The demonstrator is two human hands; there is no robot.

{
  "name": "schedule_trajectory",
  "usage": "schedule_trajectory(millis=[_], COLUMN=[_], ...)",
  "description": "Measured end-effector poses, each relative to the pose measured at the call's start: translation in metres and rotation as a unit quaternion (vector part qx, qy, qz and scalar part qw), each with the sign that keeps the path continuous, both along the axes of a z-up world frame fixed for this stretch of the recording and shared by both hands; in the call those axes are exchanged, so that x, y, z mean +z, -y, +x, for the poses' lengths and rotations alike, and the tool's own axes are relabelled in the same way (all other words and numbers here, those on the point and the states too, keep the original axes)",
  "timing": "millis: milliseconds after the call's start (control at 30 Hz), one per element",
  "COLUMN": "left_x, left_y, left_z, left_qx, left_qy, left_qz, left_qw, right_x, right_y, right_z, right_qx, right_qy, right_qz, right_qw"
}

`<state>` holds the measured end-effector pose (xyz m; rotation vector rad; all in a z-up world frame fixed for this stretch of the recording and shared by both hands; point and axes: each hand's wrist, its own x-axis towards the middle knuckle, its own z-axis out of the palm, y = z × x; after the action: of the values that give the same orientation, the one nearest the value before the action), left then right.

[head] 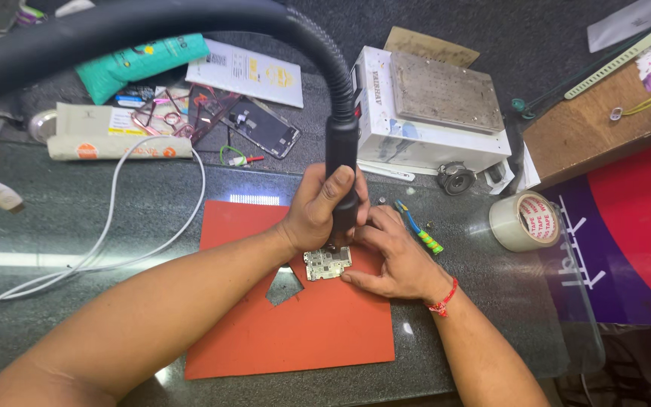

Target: The person uses a heat gun to heat a small electronic circuit board while holding it with their hands on a red mat, moving the nozzle in circular motions over the component.

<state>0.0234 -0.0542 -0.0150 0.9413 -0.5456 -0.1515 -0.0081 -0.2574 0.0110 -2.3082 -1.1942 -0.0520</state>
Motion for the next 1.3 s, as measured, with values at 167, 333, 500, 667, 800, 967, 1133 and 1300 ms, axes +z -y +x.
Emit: schedule_trajectory(millis=[167, 333, 500, 667, 800, 967, 1133, 1300], left_x=[-0.003, -0.006, -0.004, -0.001, 0.0, 0.005, 0.0, -0.007], left_y=[-0.001, -0.005, -0.008, -0.011, -0.011, -0.01, -0.016, -0.017], left_z=[-0.012, -0.008, -0.009, -0.006, -0.012, -0.018, -0.023, -0.035], left_qx=[-0.023, -0.014, 0.007, 0.024, 0.028, 0.03, -0.027, -0.026], left_qy=[0.001, 0.021, -0.013, -0.002, -0.007, -0.005, -0.018, -0.066], left_qz=[-0.016, -0.029, -0.042, -0.059, -0.036, -0.033, -0.024, -0.055], left_qw=[1.0, 0.999, 0.999, 0.998, 0.999, 0.999, 0.999, 0.996], right_x=[0.006, 0.007, 0.009, 0.008, 0.007, 0.008, 0.007, 0.005], right_y=[-0.005, -0.007, -0.007, -0.008, -0.006, -0.007, -0.005, -0.001], right_z=[-0.001, -0.001, 0.004, 0.006, 0.005, 0.006, 0.004, 0.004], right_qx=[-0.017, -0.027, -0.003, -0.013, -0.029, 0.0, -0.011, 0.0], right_qy=[-0.01, 0.009, 0.011, -0.003, -0.041, 0.002, -0.027, -0.052], right_qz=[-0.016, -0.021, -0.015, -0.014, -0.006, 0.014, 0.03, 0.019], right_qw=[1.0, 0.999, 1.0, 1.0, 0.999, 1.0, 0.999, 0.998])
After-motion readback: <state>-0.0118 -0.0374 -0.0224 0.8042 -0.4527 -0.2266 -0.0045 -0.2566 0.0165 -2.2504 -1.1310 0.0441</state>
